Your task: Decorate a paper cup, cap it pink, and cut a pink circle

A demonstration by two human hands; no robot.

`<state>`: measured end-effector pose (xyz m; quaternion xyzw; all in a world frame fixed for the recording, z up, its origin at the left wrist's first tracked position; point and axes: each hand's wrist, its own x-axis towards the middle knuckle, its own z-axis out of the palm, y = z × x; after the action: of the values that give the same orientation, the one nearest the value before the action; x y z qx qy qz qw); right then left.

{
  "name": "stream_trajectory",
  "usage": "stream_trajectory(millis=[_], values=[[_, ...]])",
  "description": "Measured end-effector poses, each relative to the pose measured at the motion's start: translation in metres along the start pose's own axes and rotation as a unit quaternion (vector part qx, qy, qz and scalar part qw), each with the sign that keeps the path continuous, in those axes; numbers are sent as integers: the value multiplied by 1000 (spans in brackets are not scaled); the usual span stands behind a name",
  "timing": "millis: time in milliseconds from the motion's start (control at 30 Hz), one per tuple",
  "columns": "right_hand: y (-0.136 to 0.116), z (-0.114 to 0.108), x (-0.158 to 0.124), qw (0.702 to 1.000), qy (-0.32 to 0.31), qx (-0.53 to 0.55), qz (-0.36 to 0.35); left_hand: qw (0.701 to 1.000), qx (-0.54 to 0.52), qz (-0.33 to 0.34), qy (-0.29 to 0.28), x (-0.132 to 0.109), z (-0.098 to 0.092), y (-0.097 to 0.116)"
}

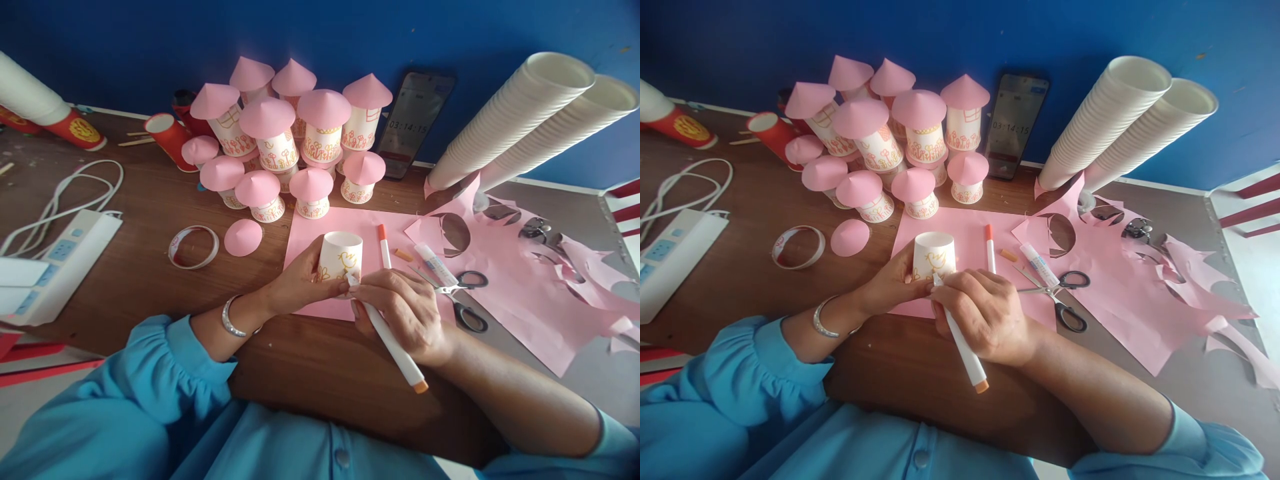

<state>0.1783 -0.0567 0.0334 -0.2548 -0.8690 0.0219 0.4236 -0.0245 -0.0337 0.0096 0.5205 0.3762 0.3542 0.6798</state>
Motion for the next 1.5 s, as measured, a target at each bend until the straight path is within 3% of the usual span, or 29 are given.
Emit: stream_trajectory(millis=[300,800,1500], values=[[1,-1,4,1000,10,-24,-8,1000,-13,-10,0,0,2,2],[-1,2,-1,1000,0,-7,-2,999,2,29,-19,2,0,-1],[0,-3,1,1000,9,-15,-5,1000,-13,8,-13,1,0,1]])
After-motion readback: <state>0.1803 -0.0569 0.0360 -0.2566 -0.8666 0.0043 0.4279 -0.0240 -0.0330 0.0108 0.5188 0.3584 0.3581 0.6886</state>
